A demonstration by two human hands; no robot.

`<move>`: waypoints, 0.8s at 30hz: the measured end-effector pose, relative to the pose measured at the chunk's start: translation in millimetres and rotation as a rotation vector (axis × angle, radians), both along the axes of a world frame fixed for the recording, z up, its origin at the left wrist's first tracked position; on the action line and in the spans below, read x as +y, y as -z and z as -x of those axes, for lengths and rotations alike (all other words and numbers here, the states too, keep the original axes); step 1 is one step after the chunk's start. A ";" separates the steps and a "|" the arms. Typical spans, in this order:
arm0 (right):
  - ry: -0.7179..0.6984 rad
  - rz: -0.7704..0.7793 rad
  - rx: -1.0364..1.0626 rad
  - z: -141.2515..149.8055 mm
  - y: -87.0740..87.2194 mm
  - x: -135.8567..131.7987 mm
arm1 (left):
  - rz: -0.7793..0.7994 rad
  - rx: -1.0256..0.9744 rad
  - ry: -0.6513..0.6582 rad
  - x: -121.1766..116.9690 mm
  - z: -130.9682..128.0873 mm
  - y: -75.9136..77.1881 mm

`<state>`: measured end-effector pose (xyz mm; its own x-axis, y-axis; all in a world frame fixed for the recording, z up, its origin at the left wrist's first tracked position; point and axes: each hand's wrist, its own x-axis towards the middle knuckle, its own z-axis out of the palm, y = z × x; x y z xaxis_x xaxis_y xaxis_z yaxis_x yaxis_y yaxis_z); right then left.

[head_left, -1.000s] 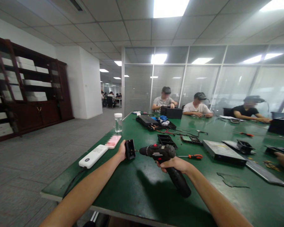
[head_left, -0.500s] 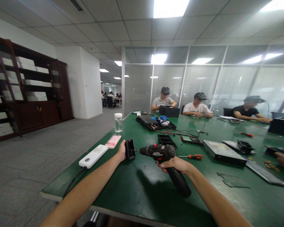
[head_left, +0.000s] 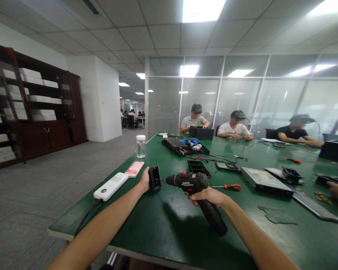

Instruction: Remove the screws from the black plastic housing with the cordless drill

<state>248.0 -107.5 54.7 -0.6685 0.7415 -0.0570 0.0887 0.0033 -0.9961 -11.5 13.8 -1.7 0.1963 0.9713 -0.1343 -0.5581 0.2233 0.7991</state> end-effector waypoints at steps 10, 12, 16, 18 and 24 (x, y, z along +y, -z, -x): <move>0.009 0.003 -0.014 0.4 0.3 0.0 | -0.005 0.025 -0.012 0.7 0.5 1.2; 0.007 0.001 -0.008 0.7 -0.4 -0.4 | -0.006 0.022 -0.014 0.1 0.1 0.7; 0.001 0.003 0.000 0.7 -1.0 -0.8 | -0.007 0.010 -0.019 -0.2 -0.3 0.7; 0.006 0.001 0.000 0.7 -0.8 -0.7 | -0.004 0.005 -0.026 0.4 -0.1 1.2; -0.002 0.006 0.013 1.3 -1.8 -1.9 | -0.003 0.011 -0.014 2.0 0.6 2.1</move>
<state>246.7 -109.4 56.5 -0.6704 0.7401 -0.0532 0.0760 -0.0028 -0.9971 -12.1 15.9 -3.8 0.1810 0.9744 -0.1334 -0.5521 0.2129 0.8062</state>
